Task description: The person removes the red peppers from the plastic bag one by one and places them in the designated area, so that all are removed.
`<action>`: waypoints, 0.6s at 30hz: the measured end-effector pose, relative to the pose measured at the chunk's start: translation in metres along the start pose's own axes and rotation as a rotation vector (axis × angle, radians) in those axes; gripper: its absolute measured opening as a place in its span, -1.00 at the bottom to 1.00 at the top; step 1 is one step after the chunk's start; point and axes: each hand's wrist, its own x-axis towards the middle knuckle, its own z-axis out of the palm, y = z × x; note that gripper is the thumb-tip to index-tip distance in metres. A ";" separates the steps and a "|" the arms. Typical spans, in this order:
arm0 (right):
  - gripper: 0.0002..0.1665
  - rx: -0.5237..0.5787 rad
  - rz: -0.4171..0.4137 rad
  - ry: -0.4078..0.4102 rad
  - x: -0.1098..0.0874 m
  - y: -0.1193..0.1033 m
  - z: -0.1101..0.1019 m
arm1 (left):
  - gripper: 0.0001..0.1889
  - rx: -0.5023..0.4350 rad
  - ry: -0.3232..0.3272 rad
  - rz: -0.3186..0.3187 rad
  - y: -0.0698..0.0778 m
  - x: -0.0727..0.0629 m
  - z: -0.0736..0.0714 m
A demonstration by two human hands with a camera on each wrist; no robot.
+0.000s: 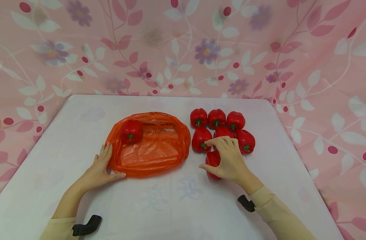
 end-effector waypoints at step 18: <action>-0.13 0.013 0.030 0.037 0.026 -0.023 0.006 | 0.32 -0.001 0.006 0.000 0.001 0.000 0.000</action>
